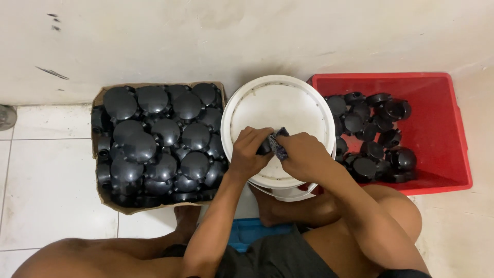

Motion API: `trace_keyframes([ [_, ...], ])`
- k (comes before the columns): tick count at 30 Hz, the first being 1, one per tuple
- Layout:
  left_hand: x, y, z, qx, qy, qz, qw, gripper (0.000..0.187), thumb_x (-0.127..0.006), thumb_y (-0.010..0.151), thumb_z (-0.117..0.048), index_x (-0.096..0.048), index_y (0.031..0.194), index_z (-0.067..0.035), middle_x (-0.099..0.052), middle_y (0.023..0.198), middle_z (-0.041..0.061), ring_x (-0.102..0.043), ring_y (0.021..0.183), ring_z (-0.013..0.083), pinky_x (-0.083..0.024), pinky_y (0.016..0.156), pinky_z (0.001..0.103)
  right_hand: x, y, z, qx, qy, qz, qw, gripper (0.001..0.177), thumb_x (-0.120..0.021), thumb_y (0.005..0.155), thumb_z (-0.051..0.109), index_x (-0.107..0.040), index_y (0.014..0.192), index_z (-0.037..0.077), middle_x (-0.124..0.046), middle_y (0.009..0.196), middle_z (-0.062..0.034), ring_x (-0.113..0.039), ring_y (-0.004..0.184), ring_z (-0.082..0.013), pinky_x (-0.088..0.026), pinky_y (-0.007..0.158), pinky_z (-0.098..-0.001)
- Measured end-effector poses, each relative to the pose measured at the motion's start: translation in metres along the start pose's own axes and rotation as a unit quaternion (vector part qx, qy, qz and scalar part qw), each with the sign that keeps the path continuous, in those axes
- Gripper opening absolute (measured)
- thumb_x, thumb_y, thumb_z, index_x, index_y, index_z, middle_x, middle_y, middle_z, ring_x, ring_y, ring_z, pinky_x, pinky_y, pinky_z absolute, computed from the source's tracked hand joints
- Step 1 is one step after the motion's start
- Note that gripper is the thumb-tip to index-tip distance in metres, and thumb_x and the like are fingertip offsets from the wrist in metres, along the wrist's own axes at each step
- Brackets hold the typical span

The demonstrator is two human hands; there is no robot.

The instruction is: Cleaning black plastic components with a cloth and organizing them into a tray

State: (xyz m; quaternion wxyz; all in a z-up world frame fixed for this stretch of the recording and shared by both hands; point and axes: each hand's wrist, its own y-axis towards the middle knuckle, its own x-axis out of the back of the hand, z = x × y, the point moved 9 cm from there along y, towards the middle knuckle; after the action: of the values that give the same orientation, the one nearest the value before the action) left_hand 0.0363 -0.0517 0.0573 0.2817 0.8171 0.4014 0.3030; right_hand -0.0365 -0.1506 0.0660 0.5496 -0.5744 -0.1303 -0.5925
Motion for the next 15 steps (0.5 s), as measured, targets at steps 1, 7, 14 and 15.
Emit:
trace_keyframes([
  [1,-0.001,-0.001,0.0,0.002,0.001,0.0,1.0,0.041,-0.085,0.07,-0.006,-0.072,0.108,-0.004,-0.072,0.095,0.013,-0.066,0.079,0.0268,-0.051,0.075,0.034,-0.001,0.001,-0.001,0.001,0.0,0.002,1.0,0.015,-0.058,0.076,0.013,-0.068,0.086,0.01,-0.066,0.071,-0.011,-0.069,0.072,-0.0387,-0.056,0.061,-0.0486],
  [7,-0.001,0.008,-0.003,0.057,-0.02,-0.004,0.998,0.04,-0.084,0.071,-0.004,-0.072,0.109,-0.005,-0.072,0.096,0.012,-0.065,0.081,0.0239,-0.052,0.074,0.032,0.009,0.001,-0.016,-0.046,-0.007,-0.044,0.998,0.014,-0.059,0.077,0.018,-0.07,0.084,0.022,-0.066,0.068,-0.0069,-0.071,0.072,-0.0372,-0.055,0.062,-0.0464],
  [14,-0.011,0.002,0.014,0.161,-0.08,0.064,0.982,0.039,-0.077,0.075,0.002,-0.067,0.112,-0.005,-0.071,0.104,0.013,-0.068,0.098,0.0317,-0.054,0.089,0.043,0.02,-0.003,-0.009,0.025,0.159,-0.176,0.971,0.018,-0.07,0.074,0.021,-0.061,0.063,0.011,-0.061,0.053,-0.0116,-0.063,0.057,-0.0361,-0.048,0.055,-0.038],
  [15,-0.011,0.001,0.016,0.168,-0.086,0.07,0.98,0.039,-0.076,0.075,0.005,-0.066,0.112,-0.004,-0.07,0.105,0.014,-0.068,0.099,0.0324,-0.054,0.091,0.044,0.019,-0.004,-0.007,0.032,0.139,-0.197,0.97,0.017,-0.072,0.072,0.022,-0.061,0.063,0.013,-0.06,0.053,-0.0113,-0.063,0.058,-0.0403,-0.047,0.053,-0.04],
])
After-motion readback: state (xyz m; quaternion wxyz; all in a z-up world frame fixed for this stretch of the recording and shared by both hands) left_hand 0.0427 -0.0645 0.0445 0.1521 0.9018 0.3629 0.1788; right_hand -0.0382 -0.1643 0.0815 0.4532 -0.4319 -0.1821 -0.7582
